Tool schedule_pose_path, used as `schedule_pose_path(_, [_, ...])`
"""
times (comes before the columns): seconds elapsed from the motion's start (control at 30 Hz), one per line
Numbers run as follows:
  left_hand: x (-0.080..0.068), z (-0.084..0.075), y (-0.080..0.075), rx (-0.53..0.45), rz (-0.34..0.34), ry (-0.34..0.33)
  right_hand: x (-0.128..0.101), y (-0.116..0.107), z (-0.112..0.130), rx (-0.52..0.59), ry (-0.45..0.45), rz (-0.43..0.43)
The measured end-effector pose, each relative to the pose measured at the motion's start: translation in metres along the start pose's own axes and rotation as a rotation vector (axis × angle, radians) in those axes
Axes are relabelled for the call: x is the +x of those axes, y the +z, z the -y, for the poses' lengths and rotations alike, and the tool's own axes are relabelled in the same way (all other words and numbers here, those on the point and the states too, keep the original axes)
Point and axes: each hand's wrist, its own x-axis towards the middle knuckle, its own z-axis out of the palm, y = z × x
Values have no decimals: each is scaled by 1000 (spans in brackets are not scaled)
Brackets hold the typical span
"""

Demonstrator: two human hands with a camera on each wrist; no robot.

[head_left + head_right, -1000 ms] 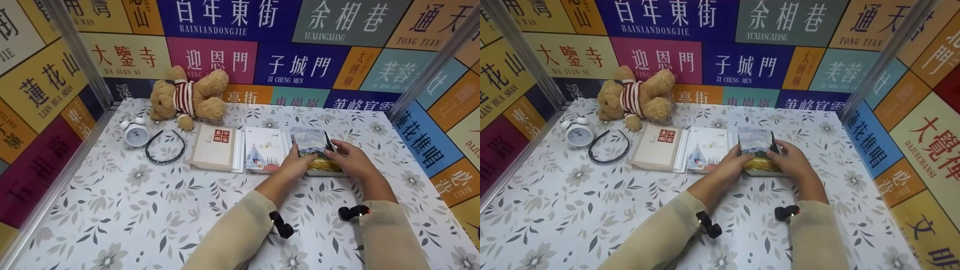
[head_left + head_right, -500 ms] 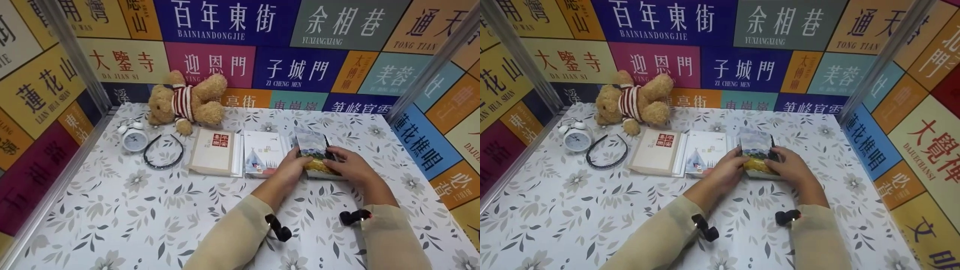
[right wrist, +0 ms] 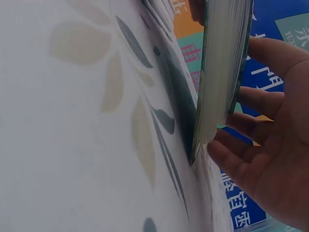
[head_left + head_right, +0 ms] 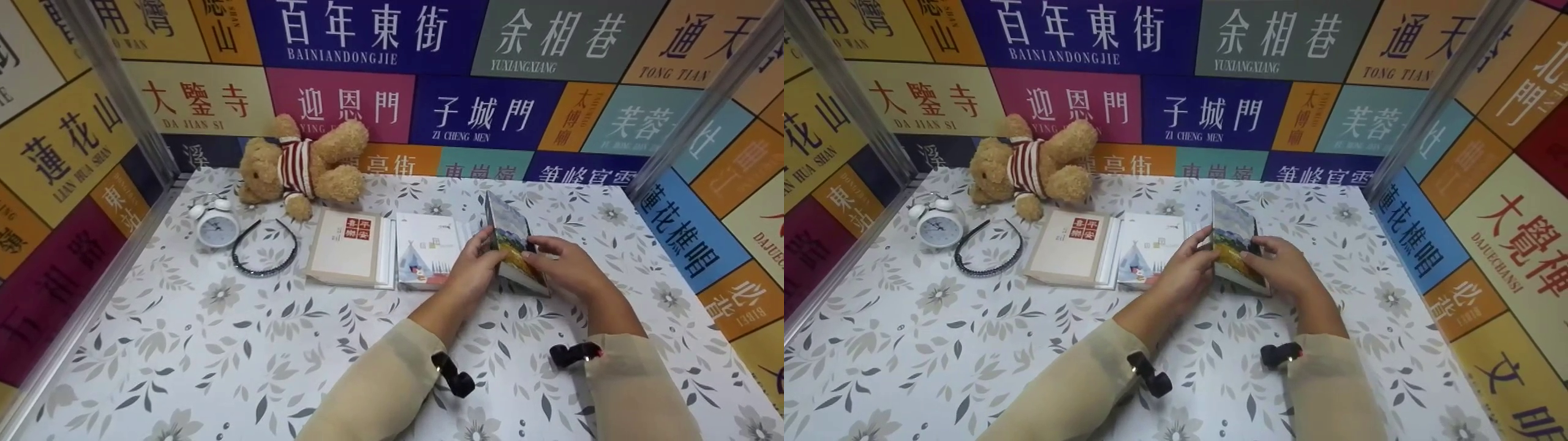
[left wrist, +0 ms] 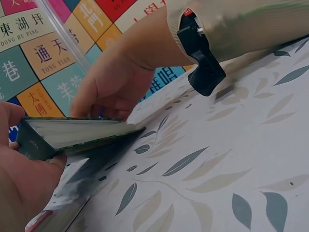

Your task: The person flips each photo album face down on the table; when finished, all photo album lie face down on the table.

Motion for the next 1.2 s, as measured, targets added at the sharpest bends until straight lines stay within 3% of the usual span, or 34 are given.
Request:
schedule_pose_path(0.43, [-5,-5,3,26,43,18,-14,7,43,13,-95,-13])
schedule_pose_path(0.63, [-9,-8,3,62,40,48,-20,8,54,156,-139,-18])
schedule_pose_path(0.9, [-14,-11,3,119,117,89,-24,3,60,398,-85,-75])
schedule_pose_path(1.07, [-14,-10,3,124,154,84,-23,2,59,451,-90,-108])
schedule_pose_path(1.2, [-14,-7,4,132,209,97,-22,1,55,465,-111,-208])
